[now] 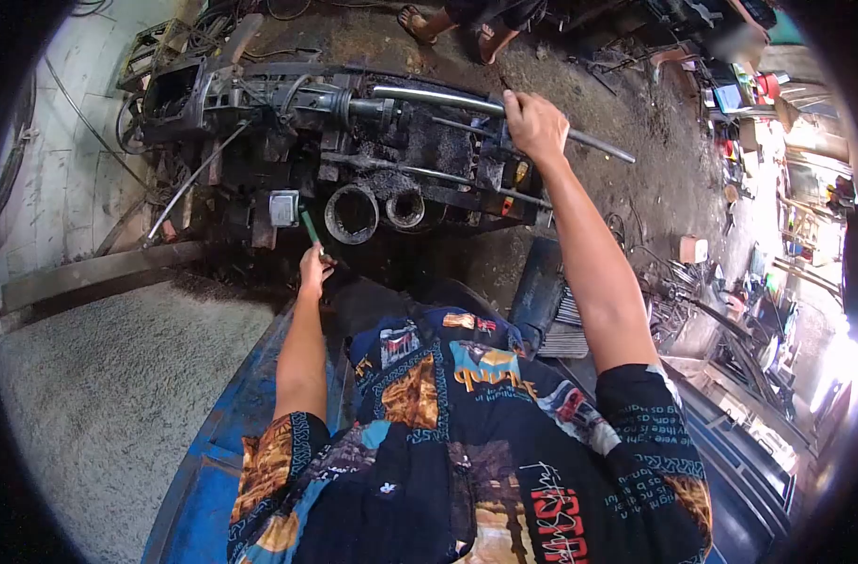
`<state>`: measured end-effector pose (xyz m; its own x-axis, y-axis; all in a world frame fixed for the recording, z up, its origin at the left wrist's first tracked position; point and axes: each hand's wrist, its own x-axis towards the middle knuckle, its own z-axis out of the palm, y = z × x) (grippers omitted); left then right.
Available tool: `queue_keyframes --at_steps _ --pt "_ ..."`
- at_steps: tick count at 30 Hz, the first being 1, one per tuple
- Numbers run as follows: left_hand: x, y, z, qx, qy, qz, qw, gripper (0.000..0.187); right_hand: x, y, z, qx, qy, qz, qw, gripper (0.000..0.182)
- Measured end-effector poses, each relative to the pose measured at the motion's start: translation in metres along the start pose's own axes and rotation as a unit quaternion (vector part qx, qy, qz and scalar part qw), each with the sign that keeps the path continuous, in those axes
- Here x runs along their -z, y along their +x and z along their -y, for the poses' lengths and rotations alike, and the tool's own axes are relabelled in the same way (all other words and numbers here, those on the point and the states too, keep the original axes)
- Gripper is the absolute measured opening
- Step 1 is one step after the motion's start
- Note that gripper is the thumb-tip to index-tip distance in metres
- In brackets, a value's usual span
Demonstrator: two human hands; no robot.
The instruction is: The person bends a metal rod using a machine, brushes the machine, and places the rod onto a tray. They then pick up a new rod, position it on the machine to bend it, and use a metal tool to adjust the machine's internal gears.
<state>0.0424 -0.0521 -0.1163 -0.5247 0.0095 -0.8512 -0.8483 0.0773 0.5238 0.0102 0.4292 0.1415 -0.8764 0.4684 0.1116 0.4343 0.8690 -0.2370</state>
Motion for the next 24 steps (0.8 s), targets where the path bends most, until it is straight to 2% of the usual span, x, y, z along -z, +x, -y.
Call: queue_keyframes --at_steps 3,5,7,10,12,13,15,16,17,19,21,23,24 --pt "0.01 -0.013 -0.019 -0.003 -0.034 0.036 0.999 0.032 0.0 -0.004 -0.001 -0.004 -0.008 -0.005 1.0 0.044" --pt "-0.004 -0.046 -0.059 -0.013 -0.024 0.005 1.0 0.033 -0.001 -0.001 -0.001 -0.011 -0.003 -0.005 1.0 0.044" --pt "-0.009 -0.051 -0.086 -0.08 -0.088 0.02 0.993 0.034 -0.004 -0.001 -0.002 -0.015 0.002 -0.002 1.0 0.045" --pt "-0.017 -0.057 -0.104 -0.111 0.004 -0.024 0.993 0.042 -0.005 -0.005 -0.002 0.001 0.003 -0.037 0.999 0.042" --pt "-0.02 -0.052 -0.102 -0.099 0.085 -0.055 0.99 0.053 -0.008 -0.007 -0.007 0.056 0.129 -0.231 0.963 0.034" --pt "-0.017 -0.051 -0.101 -0.079 0.137 -0.073 0.985 0.062 -0.005 -0.016 -0.01 0.05 0.124 -0.233 0.963 0.034" --pt "-0.009 -0.051 -0.1 -0.084 0.27 -0.116 0.952 0.071 -0.003 -0.051 -0.015 -0.052 0.245 -0.333 0.909 0.028" --pt "0.001 -0.042 -0.096 -0.11 0.371 -0.127 0.913 0.075 -0.01 -0.079 -0.019 -0.118 0.299 -0.283 0.904 0.026" --pt "0.013 -0.041 -0.089 -0.189 0.412 -0.137 0.881 0.072 -0.021 -0.115 -0.024 -0.18 0.352 -0.232 0.889 0.024" --pt "-0.001 -0.078 -0.109 -0.23 0.453 -0.159 0.847 0.064 -0.069 -0.165 -0.041 -0.298 0.311 -0.033 0.902 0.021" --pt "-0.009 -0.083 -0.111 -0.283 0.423 -0.163 0.845 0.056 -0.121 -0.199 -0.06 -0.33 0.277 0.021 0.902 0.021" --pt "-0.031 -0.11 -0.128 -0.301 0.436 -0.118 0.84 0.049 -0.158 -0.203 -0.075 -0.311 0.232 -0.018 0.922 0.027" --pt "-0.033 -0.113 -0.127 -0.317 0.424 -0.096 0.843 0.047 -0.164 -0.196 -0.071 -0.36 0.188 -0.023 0.913 0.031"
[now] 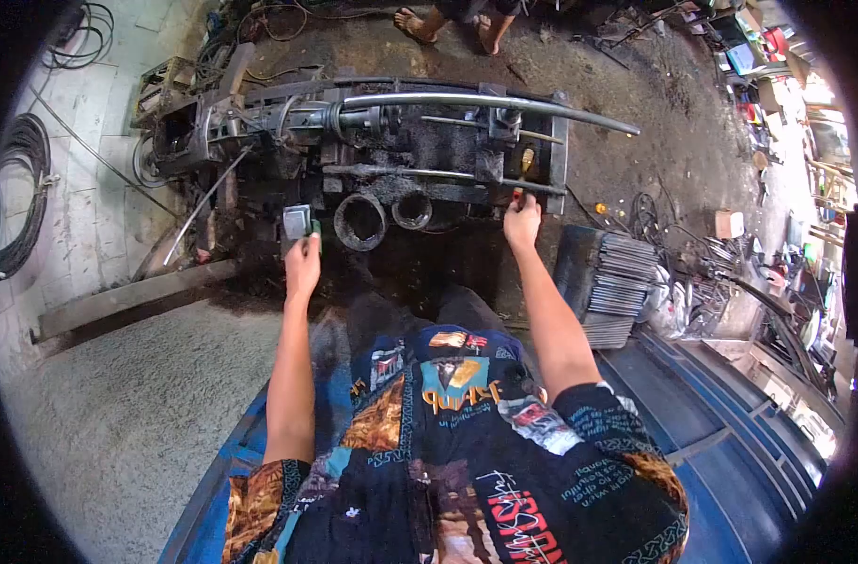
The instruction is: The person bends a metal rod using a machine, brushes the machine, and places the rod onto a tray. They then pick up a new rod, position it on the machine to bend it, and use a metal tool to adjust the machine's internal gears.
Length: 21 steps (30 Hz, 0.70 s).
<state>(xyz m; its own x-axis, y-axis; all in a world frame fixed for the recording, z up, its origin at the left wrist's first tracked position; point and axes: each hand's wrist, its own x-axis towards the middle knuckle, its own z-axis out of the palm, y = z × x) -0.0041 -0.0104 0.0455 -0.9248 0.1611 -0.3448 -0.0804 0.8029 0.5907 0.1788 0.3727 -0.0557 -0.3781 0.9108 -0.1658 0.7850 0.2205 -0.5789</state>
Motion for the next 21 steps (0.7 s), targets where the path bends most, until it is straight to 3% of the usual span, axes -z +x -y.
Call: queue_keyframes --at_steps 6,8,11,13,14,16,17,18,19,21 --pt "-0.002 0.001 -0.034 -0.132 -0.01 -0.018 0.991 0.028 -0.008 0.03 0.014 -0.127 -0.091 0.03 0.987 0.035" --pt "0.006 0.007 -0.053 -0.13 0.013 -0.008 0.991 0.024 -0.006 0.029 0.023 -0.157 -0.076 0.022 0.984 0.034" --pt "0.004 0.026 -0.067 -0.172 0.016 -0.025 0.985 0.02 -0.001 0.023 0.015 -0.126 -0.073 0.063 0.987 0.031" --pt "-0.001 0.046 -0.073 -0.273 0.039 -0.075 0.958 0.02 -0.015 0.017 -0.02 -0.089 -0.067 0.055 0.992 0.031" --pt "0.002 0.058 -0.082 -0.227 0.0 -0.044 0.973 0.018 -0.025 0.01 -0.029 -0.055 -0.061 0.045 0.996 0.03" --pt "0.002 0.09 -0.092 -0.266 0.007 -0.079 0.961 0.018 0.005 -0.021 -0.011 -0.177 0.019 0.086 0.98 0.035" --pt "-0.002 0.105 -0.1 -0.303 0.016 -0.113 0.946 0.018 0.03 -0.034 0.002 -0.282 0.101 0.141 0.944 0.035" --pt "-0.003 0.124 -0.107 -0.322 0.02 -0.132 0.937 0.018 0.021 -0.049 -0.025 -0.212 0.075 0.115 0.968 0.033" --pt "-0.004 0.144 -0.113 -0.339 0.022 -0.15 0.928 0.019 0.028 -0.065 -0.023 -0.2 0.067 0.113 0.971 0.031" --pt "-0.008 0.178 -0.13 -0.393 0.027 -0.189 0.899 0.022 0.068 -0.098 0.034 -0.086 0.044 0.132 0.987 0.033"
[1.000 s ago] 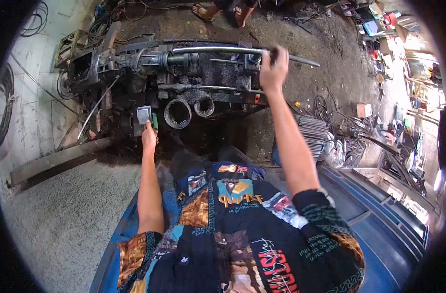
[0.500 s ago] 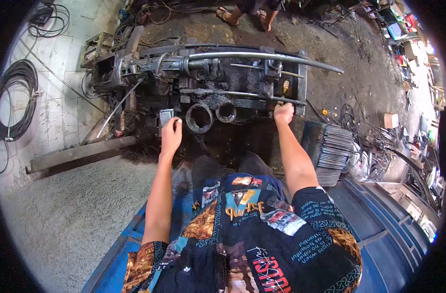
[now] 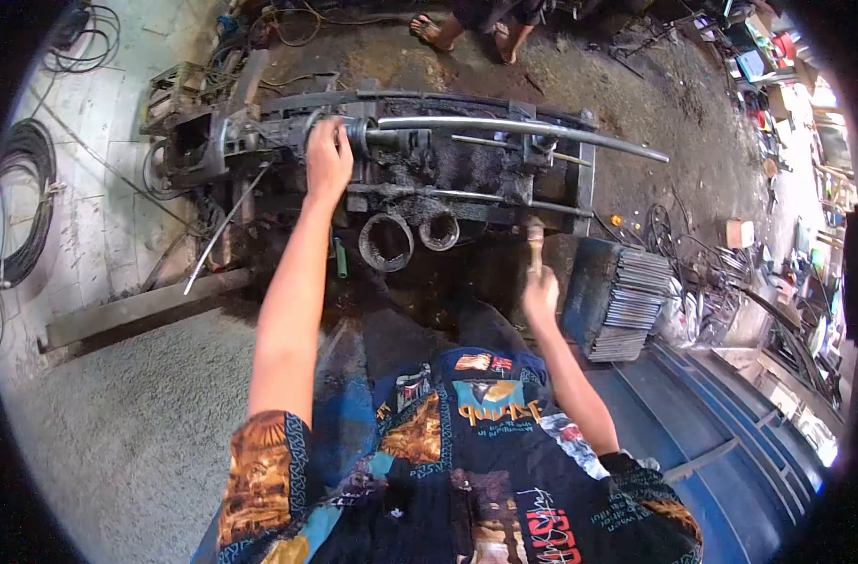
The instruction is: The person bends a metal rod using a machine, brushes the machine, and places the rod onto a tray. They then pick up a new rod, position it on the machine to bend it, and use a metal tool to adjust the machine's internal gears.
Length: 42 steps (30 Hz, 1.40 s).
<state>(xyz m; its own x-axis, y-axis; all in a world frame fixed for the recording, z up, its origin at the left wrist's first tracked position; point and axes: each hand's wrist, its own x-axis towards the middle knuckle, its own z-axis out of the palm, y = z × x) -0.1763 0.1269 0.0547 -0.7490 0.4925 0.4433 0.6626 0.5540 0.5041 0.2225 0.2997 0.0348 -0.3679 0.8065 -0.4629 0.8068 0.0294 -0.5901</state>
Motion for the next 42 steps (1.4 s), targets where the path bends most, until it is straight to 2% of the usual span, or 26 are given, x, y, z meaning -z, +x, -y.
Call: queue_keyframes --at_steps 1,3,7,10,16,18,19,22,25,28,30,31,32,34,35,37,38,40,42 --pt "-0.008 0.013 0.005 0.0 -0.015 0.012 1.0 0.024 -0.005 -0.007 0.008 0.019 -0.005 0.022 1.0 0.034" --pt "-0.029 0.031 0.016 0.014 -0.045 0.028 0.999 0.03 0.001 -0.029 0.067 0.068 0.014 0.059 0.996 0.039" --pt "-0.061 0.041 0.028 0.029 -0.094 0.062 0.993 0.037 -0.036 -0.004 0.122 0.235 0.042 0.043 0.97 0.044" --pt "-0.066 0.039 0.023 0.049 -0.047 0.05 0.996 0.041 -0.069 0.029 0.15 0.272 -0.033 0.015 0.962 0.048" --pt "-0.067 0.039 0.024 0.099 -0.06 0.021 0.993 0.041 -0.075 0.044 0.183 0.248 -0.081 0.0 0.965 0.045" --pt "-0.068 0.039 0.021 0.114 -0.059 0.021 0.991 0.039 -0.065 0.028 0.178 0.207 -0.17 0.097 0.959 0.046" --pt "-0.069 0.039 0.021 0.129 -0.055 0.021 0.99 0.037 -0.065 0.026 0.162 0.216 -0.164 0.123 0.955 0.05" --pt "-0.07 0.044 0.024 0.106 -0.04 0.032 0.993 0.034 -0.051 0.008 0.125 0.218 -0.026 0.074 0.973 0.035" --pt "-0.074 0.045 0.029 0.115 -0.086 0.019 0.989 0.033 -0.026 0.005 0.081 0.086 -0.001 0.033 0.996 0.026" --pt "-0.083 0.045 0.029 0.105 -0.152 0.003 0.983 0.034 -0.013 0.021 0.03 -0.025 -0.013 -0.027 0.999 0.035" --pt "-0.082 0.044 0.021 0.103 -0.152 -0.01 0.983 0.038 -0.012 0.038 0.004 -0.116 0.048 -0.044 0.991 0.035" --pt "-0.086 0.042 0.029 0.107 -0.149 -0.012 0.983 0.041 -0.027 0.061 -0.038 -0.117 0.116 -0.031 0.986 0.033" --pt "-0.088 0.043 0.03 0.106 -0.149 -0.01 0.983 0.041 -0.031 0.073 -0.04 -0.118 0.117 -0.032 0.986 0.033" --pt "-0.086 0.043 0.029 0.104 -0.154 0.004 0.982 0.042 -0.04 0.096 -0.037 -0.151 0.355 -0.059 0.921 0.029" --pt "-0.085 0.043 0.03 0.106 -0.158 0.014 0.982 0.042 -0.048 0.11 -0.033 -0.151 0.357 -0.056 0.92 0.029" --pt "-0.081 0.044 0.024 0.116 -0.152 0.023 0.981 0.042 -0.057 0.127 -0.016 0.024 0.279 -0.171 0.945 0.025" --pt "-0.079 0.045 0.022 0.128 -0.15 0.034 0.98 0.042 -0.042 0.129 -0.008 -0.034 0.2 -0.098 0.974 0.028" --pt "-0.079 0.044 0.026 0.137 -0.135 0.045 0.98 0.043 -0.056 0.144 -0.029 -0.014 0.116 -0.173 0.978 0.026" --pt "-0.082 0.043 0.03 0.126 -0.147 0.037 0.98 0.044 -0.051 0.135 -0.031 -0.034 0.098 -0.267 0.958 0.022"
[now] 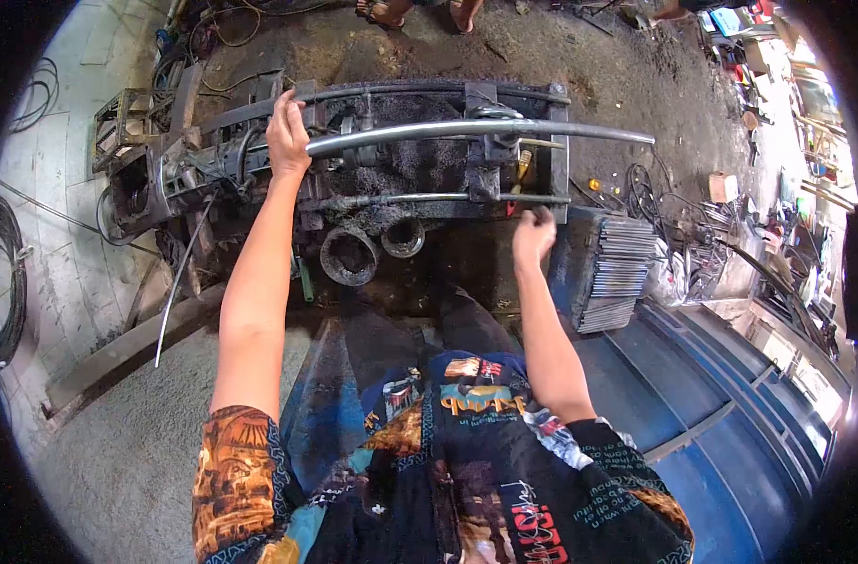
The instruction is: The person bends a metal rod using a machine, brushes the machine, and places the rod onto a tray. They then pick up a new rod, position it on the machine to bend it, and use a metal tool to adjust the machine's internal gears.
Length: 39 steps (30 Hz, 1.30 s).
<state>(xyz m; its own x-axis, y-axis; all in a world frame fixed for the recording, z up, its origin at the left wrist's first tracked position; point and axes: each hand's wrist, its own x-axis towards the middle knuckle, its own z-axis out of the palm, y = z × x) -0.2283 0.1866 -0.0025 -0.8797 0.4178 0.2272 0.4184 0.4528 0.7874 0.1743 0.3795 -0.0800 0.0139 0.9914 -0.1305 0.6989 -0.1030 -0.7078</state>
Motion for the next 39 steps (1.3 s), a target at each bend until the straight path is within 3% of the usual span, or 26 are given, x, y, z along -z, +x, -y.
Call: queue_keyframes --at_steps 4,6,8,10,11,12,14,22,27,39 --pt "-0.002 -0.001 0.001 -0.008 -0.023 -0.022 0.999 0.043 0.034 0.004 0.079 0.086 0.263 0.04 0.96 0.016" --pt "-0.004 -0.002 -0.001 -0.007 -0.037 -0.03 0.999 0.042 0.019 0.028 0.112 0.14 0.322 0.1 0.931 0.018" --pt "-0.004 -0.002 -0.006 -0.001 -0.054 -0.032 0.998 0.042 -0.03 0.055 0.128 0.044 0.505 0.092 0.857 0.023" --pt "-0.003 -0.002 -0.007 0.006 -0.053 -0.022 0.998 0.042 -0.038 0.077 0.153 0.237 0.315 0.175 0.902 0.03" --pt "-0.003 -0.002 -0.01 0.011 -0.055 -0.024 0.998 0.042 -0.033 0.077 0.171 0.217 0.324 0.256 0.885 0.04" --pt "-0.003 -0.002 -0.009 0.017 -0.058 -0.025 0.998 0.043 -0.037 0.081 0.168 0.215 0.324 0.257 0.885 0.04" --pt "-0.001 -0.002 -0.006 0.017 -0.062 -0.029 0.998 0.043 -0.043 0.092 0.163 0.048 0.397 0.426 0.812 0.039" --pt "-0.006 -0.004 -0.008 0.022 -0.102 -0.009 0.994 0.054 -0.06 0.104 0.182 0.121 0.308 0.477 0.814 0.033" --pt "-0.008 -0.003 -0.011 0.02 -0.131 -0.019 0.991 0.05 -0.07 0.089 0.186 0.172 0.319 0.427 0.829 0.031" --pt "-0.013 -0.005 -0.014 -0.003 -0.14 -0.024 0.99 0.049 -0.072 0.078 0.19 0.157 0.331 0.444 0.818 0.026"
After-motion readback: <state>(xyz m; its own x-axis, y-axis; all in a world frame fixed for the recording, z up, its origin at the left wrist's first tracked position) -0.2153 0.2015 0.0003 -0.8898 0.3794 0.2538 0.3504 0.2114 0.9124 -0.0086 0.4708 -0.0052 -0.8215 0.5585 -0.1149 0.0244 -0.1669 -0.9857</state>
